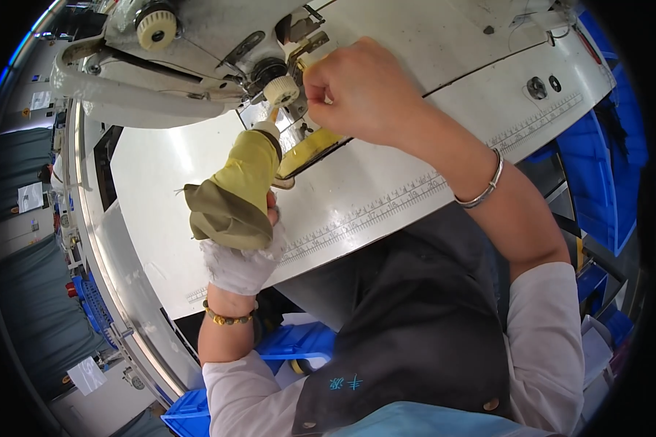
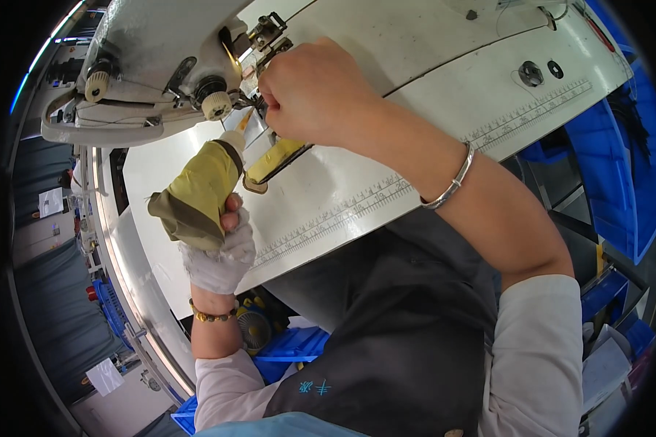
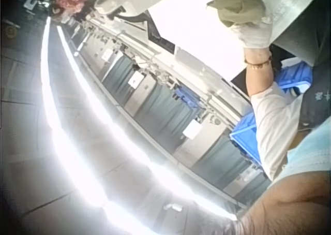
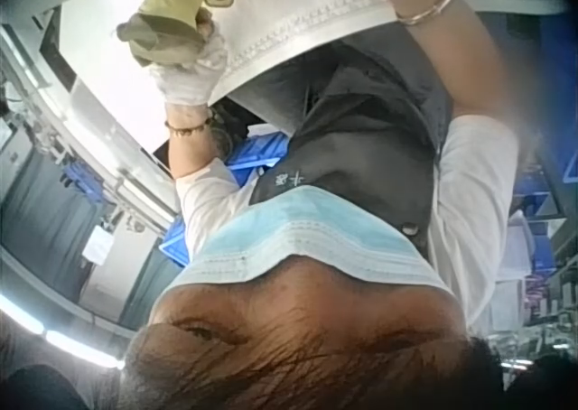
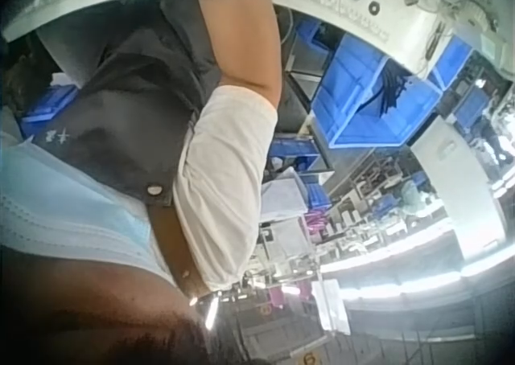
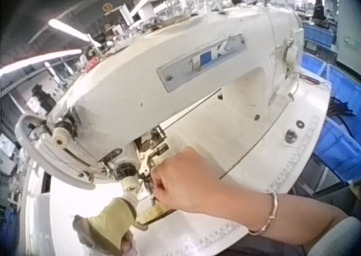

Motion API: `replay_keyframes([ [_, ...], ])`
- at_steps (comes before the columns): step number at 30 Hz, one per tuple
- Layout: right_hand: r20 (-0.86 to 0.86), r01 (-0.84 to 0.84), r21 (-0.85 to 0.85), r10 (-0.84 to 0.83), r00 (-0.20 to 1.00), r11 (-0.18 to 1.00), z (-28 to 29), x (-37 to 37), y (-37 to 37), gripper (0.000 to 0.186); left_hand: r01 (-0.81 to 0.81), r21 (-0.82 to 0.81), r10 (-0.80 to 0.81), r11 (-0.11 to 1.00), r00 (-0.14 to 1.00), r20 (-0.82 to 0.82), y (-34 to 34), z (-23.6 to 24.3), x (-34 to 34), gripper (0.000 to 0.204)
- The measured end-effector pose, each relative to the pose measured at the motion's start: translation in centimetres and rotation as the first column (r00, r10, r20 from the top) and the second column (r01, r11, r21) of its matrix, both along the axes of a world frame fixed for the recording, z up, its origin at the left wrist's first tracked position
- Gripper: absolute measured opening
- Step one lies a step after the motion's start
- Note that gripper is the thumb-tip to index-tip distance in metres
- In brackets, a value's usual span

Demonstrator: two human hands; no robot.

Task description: Oiling and cleaning the internal components of an industrial sewing machine.

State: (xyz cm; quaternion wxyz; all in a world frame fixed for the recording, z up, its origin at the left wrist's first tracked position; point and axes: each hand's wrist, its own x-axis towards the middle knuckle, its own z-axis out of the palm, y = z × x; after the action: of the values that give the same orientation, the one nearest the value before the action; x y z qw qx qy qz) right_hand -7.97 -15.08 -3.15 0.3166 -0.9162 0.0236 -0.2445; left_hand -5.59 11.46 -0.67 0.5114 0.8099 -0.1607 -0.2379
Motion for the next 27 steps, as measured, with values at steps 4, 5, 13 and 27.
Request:
replay_keyframes([
  [4, 0.020, 0.006, -0.012, -0.006, 1.000, 1.000, -0.4, 0.1, 0.1, 0.010, -0.165, -0.183, 0.110, 0.969, 0.955, -0.277, -1.8, -0.1, -0.6, 0.038],
  [5, 0.019, 0.007, -0.013, -0.006, 1.000, 1.000, -0.4, 0.1, 0.0, 0.010, -0.213, -0.220, 0.127, 0.952, 0.929, -0.347, -1.7, 0.1, -0.5, 0.039],
  [13, -0.011, -0.013, 0.035, 0.014, 1.000, 0.999, 0.0, 0.1, 0.0, 0.010, -0.554, -0.323, 0.127, 0.767, 0.625, -0.770, -2.5, 0.8, 0.0, 0.044],
  [27, 0.007, -0.009, 0.021, 0.009, 1.000, 1.000, -0.3, 0.1, 0.0, 0.009, -0.118, -0.147, 0.091, 0.982, 0.980, -0.178, -0.8, 0.0, 0.2, 0.039],
])
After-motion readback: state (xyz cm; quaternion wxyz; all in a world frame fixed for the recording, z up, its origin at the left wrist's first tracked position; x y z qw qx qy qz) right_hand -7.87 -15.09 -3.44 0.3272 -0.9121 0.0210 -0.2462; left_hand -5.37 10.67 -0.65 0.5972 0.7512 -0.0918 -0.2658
